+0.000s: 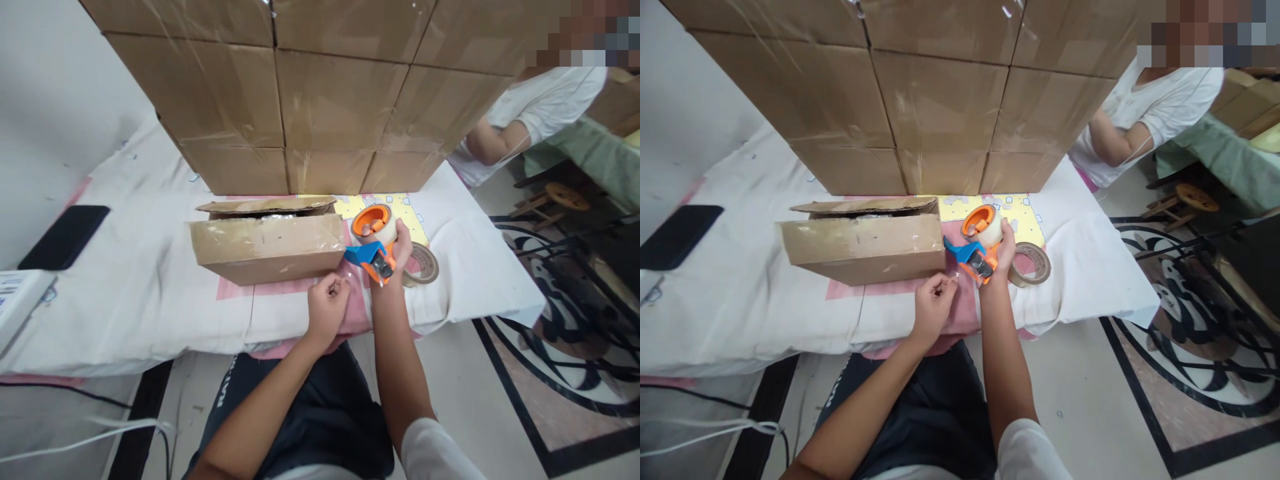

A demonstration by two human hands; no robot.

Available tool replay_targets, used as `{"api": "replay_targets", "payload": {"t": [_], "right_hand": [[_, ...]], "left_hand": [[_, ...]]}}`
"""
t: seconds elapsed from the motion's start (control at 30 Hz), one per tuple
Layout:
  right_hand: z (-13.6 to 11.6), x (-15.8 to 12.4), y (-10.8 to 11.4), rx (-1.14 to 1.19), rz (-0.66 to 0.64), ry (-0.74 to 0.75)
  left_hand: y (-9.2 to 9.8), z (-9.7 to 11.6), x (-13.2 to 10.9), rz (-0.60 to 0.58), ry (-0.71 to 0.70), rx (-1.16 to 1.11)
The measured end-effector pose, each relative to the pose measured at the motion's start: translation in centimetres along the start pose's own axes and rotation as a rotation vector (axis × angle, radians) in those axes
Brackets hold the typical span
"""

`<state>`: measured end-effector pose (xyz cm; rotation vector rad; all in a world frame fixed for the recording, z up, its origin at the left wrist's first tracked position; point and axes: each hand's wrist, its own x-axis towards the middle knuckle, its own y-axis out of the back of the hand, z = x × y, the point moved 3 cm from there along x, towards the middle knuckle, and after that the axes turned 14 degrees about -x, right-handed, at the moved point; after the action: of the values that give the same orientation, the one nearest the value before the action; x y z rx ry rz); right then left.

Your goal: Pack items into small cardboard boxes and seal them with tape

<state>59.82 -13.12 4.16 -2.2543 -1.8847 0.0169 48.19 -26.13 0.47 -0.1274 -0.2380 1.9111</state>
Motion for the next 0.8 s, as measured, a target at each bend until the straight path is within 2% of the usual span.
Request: {"api": "replay_targets", "payload": {"t": [0.07, 0.2, 0.27, 0.4, 0.5, 0.6, 0.67, 0.73, 0.8], "right_hand": [[0.2, 0.6, 0.5, 0.063, -0.003, -0.032], [-0.1, 0.5, 1.3, 0.072, 0.294, 0.037], [-0.3, 0.1, 1.0, 0.025, 0.355, 0.095], [-0.4, 0.4, 0.4, -0.153, 0.346, 0.189], [0.0, 2.3, 0.3, -0.303, 0.307, 0.204], [0.5, 4.6, 0.0, -0.473, 0.21, 0.106], [0.6, 5.1, 0.0, -0.573, 0.144, 0.013], [-0.1, 4.0, 0.6, -0.621, 0.121, -0.028], [-1.6, 1.4, 1.5, -0.641, 0.098, 0.013]], "left_hand": [[0.0, -0.2, 0.0, 0.013, -0.001, -0.005], [0.1, 0.0, -0.2, 0.016, -0.006, -0.026], [0.2, 0.1, -0.3, 0.016, -0.007, -0.034], [0.2, 0.3, -0.3, 0.019, -0.013, -0.055], [0.2, 0.3, -0.2, 0.023, -0.018, -0.078], [0.3, 0.5, -0.3, 0.028, -0.027, -0.103], [0.4, 0.6, -0.4, 0.029, -0.033, -0.121], [0.5, 0.7, -0.5, 0.031, -0.041, -0.14], [0.6, 0.7, -0.6, 0.035, -0.049, -0.159]]}}
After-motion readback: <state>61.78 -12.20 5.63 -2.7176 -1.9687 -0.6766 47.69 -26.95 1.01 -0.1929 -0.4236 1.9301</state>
